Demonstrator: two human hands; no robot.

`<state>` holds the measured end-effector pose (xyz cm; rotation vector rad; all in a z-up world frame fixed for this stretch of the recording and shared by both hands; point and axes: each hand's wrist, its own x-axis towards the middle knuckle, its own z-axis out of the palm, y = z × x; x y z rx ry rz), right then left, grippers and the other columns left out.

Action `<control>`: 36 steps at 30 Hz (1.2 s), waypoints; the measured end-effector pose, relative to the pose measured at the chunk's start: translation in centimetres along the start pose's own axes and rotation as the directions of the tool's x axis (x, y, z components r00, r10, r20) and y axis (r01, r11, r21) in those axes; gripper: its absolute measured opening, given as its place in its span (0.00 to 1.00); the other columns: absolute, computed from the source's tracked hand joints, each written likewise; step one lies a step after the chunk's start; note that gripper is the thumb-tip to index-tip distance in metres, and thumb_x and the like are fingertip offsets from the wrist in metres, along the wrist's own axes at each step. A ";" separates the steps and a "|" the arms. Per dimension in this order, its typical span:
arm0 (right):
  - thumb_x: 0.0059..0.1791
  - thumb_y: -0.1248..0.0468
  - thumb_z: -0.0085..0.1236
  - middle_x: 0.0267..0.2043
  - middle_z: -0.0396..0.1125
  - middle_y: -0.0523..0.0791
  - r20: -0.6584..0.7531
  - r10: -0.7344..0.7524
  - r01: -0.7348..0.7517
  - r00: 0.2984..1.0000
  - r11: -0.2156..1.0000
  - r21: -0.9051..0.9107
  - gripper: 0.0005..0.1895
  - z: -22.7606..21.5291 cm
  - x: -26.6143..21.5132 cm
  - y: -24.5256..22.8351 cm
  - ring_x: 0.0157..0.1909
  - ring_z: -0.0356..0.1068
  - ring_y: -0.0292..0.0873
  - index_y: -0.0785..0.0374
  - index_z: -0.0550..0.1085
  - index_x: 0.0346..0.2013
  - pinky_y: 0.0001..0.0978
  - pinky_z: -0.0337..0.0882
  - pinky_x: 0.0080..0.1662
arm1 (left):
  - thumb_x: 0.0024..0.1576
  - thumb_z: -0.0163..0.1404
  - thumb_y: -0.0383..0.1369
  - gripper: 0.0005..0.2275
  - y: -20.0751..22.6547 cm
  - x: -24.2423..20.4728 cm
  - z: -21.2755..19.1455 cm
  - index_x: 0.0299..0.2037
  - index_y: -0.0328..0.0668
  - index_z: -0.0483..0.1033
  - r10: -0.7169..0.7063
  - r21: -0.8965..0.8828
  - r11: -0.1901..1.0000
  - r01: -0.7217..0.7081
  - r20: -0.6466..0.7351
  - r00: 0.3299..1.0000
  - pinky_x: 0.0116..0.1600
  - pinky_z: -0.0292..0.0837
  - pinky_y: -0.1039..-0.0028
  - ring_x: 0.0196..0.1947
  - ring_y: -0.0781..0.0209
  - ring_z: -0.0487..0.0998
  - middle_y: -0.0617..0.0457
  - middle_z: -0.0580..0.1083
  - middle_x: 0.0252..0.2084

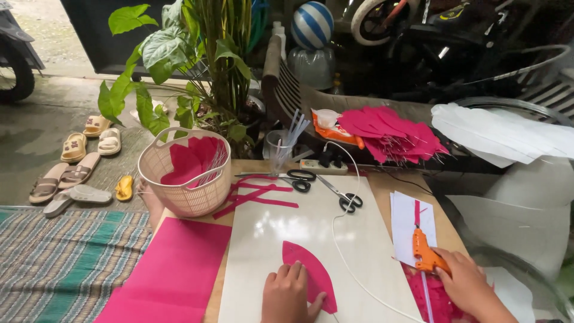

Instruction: Assembling decorative fabric leaves by gluing wire stems to fabric cutouts and trimming them to shape.

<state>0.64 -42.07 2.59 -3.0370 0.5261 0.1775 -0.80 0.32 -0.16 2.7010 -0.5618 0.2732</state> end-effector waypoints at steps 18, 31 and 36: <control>0.47 0.65 0.59 0.39 0.74 0.39 -0.118 -0.472 0.454 0.874 0.704 0.546 0.10 -3.5 3.2 -30.8 0.36 0.70 0.36 0.54 0.80 0.43 0.29 0.75 0.41 | 0.65 0.49 0.65 0.35 -3.5 0.2 7.0 0.46 0.32 0.83 0.197 0.114 0.977 -0.181 -0.154 0.968 0.32 0.76 0.70 0.45 0.44 0.81 0.36 0.79 0.49; 0.44 0.66 0.63 0.39 0.70 0.43 -0.108 -0.424 0.418 0.899 0.761 0.495 0.02 -1.4 6.6 -33.3 0.37 0.70 0.42 0.61 0.77 0.28 0.33 0.73 0.43 | 0.57 0.58 0.60 0.30 -3.7 0.0 6.9 0.51 0.37 0.82 0.215 0.153 0.971 -0.185 -0.210 0.954 0.39 0.71 0.66 0.50 0.50 0.79 0.42 0.78 0.53; 0.46 0.67 0.61 0.35 0.73 0.41 -0.160 -0.435 0.460 0.886 0.778 0.429 0.03 -2.5 4.8 -31.6 0.37 0.71 0.41 0.59 0.75 0.31 0.33 0.73 0.45 | 0.56 0.62 0.59 0.33 -2.7 0.3 3.1 0.55 0.33 0.77 0.121 0.013 0.992 -0.123 0.089 0.989 0.49 0.73 0.58 0.56 0.43 0.76 0.36 0.76 0.56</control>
